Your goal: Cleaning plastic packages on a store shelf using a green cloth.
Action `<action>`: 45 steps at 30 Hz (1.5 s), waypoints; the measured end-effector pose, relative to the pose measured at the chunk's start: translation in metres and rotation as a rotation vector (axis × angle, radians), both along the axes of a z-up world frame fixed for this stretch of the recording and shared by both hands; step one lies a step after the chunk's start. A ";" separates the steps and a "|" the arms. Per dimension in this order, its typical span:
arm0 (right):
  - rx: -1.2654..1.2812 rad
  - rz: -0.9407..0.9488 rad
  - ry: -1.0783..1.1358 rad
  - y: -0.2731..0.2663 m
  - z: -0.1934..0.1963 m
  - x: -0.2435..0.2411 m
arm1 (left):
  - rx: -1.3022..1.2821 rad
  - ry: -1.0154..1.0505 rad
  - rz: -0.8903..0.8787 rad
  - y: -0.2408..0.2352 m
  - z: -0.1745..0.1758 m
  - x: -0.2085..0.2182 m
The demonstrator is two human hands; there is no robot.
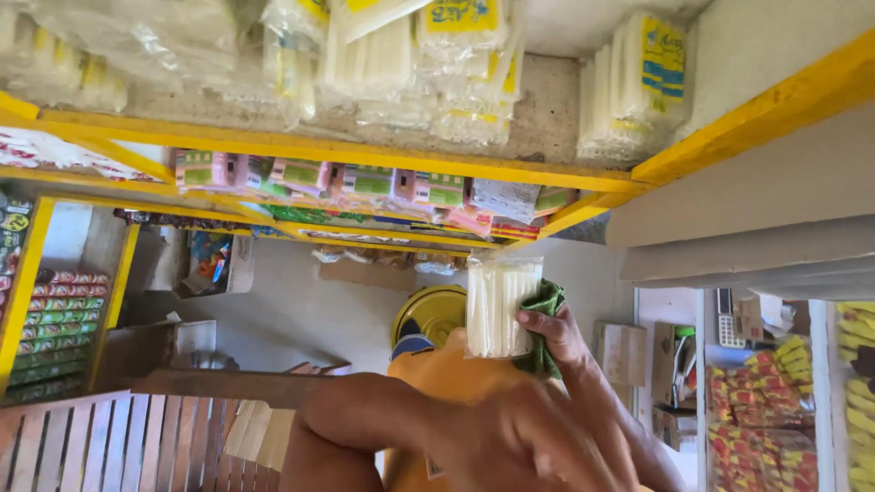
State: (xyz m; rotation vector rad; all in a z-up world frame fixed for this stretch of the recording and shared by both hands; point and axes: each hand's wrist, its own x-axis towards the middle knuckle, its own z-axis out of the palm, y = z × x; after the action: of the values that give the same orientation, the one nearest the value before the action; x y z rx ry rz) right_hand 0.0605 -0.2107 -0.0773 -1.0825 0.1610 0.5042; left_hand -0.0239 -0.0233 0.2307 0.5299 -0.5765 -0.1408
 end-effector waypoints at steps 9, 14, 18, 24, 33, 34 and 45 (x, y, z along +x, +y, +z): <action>-0.172 -0.153 -0.002 -0.047 0.020 -0.013 | 0.362 0.859 0.541 0.008 -0.295 0.142; -0.241 -0.251 0.008 -0.063 0.041 -0.025 | 0.353 0.845 0.562 -0.052 -0.313 0.225; -0.227 -0.340 0.044 -0.091 -0.003 -0.044 | 0.012 0.850 0.260 -0.085 -0.255 0.253; -0.200 -0.427 0.100 -0.116 -0.044 -0.074 | 0.247 0.808 0.207 -0.119 -0.308 0.280; -0.207 -0.414 0.120 -0.099 -0.012 -0.065 | 0.516 0.712 0.190 -0.112 -0.403 0.303; -0.203 -0.410 0.120 -0.096 -0.011 -0.063 | 0.494 0.681 0.159 -0.112 -0.418 0.307; -0.245 -0.342 0.056 -0.079 0.013 -0.032 | 0.419 0.718 0.132 -0.093 -0.385 0.281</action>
State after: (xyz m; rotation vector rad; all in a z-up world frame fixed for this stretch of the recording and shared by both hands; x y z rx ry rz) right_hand 0.0281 -0.2898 -0.0638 -1.2492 0.4582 0.2089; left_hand 0.2566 -0.1159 -0.1547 0.8661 0.1980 -0.3123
